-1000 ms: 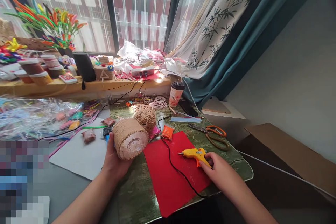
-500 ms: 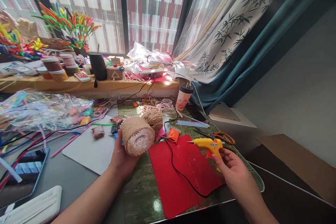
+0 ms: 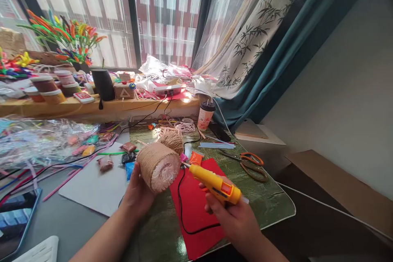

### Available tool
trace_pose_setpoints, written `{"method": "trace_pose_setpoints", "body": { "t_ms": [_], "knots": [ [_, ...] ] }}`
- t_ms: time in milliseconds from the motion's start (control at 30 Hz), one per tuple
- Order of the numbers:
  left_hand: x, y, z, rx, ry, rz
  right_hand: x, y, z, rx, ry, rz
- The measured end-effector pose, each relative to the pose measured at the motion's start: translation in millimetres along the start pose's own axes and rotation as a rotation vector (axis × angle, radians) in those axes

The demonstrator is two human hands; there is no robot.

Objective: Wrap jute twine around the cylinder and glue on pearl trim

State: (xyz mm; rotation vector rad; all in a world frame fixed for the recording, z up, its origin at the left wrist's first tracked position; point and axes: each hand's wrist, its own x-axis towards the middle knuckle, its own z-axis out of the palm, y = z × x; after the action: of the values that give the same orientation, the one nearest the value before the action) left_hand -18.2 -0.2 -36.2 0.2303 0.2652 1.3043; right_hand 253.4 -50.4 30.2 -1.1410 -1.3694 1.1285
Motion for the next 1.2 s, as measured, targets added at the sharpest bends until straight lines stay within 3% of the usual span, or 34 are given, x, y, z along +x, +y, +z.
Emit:
{"method": "trace_pose_setpoints", "body": {
  "t_ms": [367,600,933,1200],
  "knots": [
    [-6,-7,6.2,-0.037,-0.103,-0.071,4,11,9,-0.154,-0.101,-0.158],
    [-6,-9,8.5,-0.037,-0.18,-0.07,-3,17,11,-0.226,-0.011,-0.236],
    [-9,-9,7.6,0.013,-0.084,-0.094,-1,30,14,-0.148,0.051,-0.192],
    [-9,-8,7.4,0.038,-0.066,-0.117,-4,36,15,-0.298,0.041,-0.433]
  ]
}}
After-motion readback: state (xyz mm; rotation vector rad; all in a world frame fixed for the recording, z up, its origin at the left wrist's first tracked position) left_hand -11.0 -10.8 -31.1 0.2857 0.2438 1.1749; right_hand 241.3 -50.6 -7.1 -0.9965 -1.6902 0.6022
